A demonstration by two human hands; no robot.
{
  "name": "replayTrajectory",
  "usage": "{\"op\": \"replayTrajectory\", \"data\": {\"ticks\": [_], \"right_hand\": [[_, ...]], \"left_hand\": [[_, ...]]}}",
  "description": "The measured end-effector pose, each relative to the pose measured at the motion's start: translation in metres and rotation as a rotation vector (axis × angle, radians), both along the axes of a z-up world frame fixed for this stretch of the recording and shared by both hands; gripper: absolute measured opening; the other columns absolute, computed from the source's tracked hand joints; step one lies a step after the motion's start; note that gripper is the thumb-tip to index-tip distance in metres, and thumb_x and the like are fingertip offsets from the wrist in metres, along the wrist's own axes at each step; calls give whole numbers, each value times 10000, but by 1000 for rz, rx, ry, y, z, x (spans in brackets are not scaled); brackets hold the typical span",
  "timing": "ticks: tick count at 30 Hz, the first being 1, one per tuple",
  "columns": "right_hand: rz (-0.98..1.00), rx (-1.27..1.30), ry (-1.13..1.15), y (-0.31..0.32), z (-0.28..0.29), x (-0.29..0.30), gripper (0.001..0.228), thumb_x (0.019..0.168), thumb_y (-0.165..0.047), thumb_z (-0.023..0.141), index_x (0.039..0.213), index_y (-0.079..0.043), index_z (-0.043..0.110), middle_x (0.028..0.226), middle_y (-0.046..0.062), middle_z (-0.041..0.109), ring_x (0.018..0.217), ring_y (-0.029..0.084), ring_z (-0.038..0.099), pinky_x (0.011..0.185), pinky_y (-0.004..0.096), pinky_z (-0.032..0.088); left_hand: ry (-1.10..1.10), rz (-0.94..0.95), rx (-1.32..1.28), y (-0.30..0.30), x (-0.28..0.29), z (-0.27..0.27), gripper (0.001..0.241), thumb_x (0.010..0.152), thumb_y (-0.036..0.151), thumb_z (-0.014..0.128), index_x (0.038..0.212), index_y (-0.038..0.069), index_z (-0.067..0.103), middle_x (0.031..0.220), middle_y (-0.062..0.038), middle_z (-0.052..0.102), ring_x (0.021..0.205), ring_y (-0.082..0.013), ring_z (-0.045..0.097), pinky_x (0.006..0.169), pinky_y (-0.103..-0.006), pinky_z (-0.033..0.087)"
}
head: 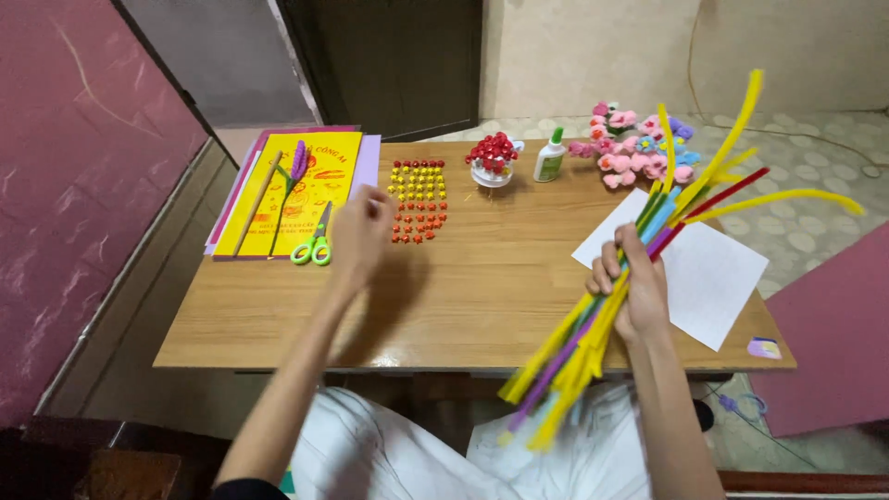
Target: The person selects yellow pipe cleaners from a pile, twists them together, and forms a looped shape. They briefly handle a purple pipe cleaner flower before returning to the yellow pieces and continuing to twist them into a decorative form.
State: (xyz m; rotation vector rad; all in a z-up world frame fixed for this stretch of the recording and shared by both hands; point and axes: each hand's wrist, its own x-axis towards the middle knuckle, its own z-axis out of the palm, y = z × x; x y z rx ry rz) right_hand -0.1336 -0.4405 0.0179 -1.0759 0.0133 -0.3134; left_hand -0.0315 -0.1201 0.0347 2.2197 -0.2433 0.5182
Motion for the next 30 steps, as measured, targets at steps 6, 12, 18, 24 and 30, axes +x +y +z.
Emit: {"op": "replayTrajectory", "data": {"ticks": [6,12,18,24,30], "right_hand": [[-103,-73,-189,39,97,-12,274,1014,-352,515,846,-141,467,516,-13,404,386,113,484,449,253,507],[-208,-314,-417,54,138,-4,248,896,-120,733,1030,-57,534,746,63,576,603,166,661,613,307,621],[-143,-403,-458,40,179,-4,368,883,-31,701,1167,-103,478,914,60,573,758,164,635,765,255,593],[-175,-428,-478,42,192,11,403,851,-24,728,1148,-76,461,865,62,612,709,173,634,705,269,602],[-227,-364,-471,41,172,34,321,872,-72,726,1089,-93,490,876,34,586,654,164,634,626,278,585]], "left_hand": [[320,-791,-290,-104,-96,50,824,711,327,798,1402,97,415,1257,-178,596,1151,-310,560,989,-452,374],[338,-722,-482,-166,-90,17,245,651,199,802,819,144,634,686,49,561,693,-108,554,609,-232,414],[361,-760,-488,-165,-91,25,418,707,241,750,1046,51,596,856,-39,617,748,-123,552,655,-249,470],[267,-660,-561,-166,-100,52,1022,542,464,758,1413,214,284,1317,-196,513,1239,-272,504,996,-433,473],[106,-788,-345,-163,-95,54,1216,586,224,773,1485,176,-44,1592,-179,108,1425,-405,240,1146,-544,236]]}}
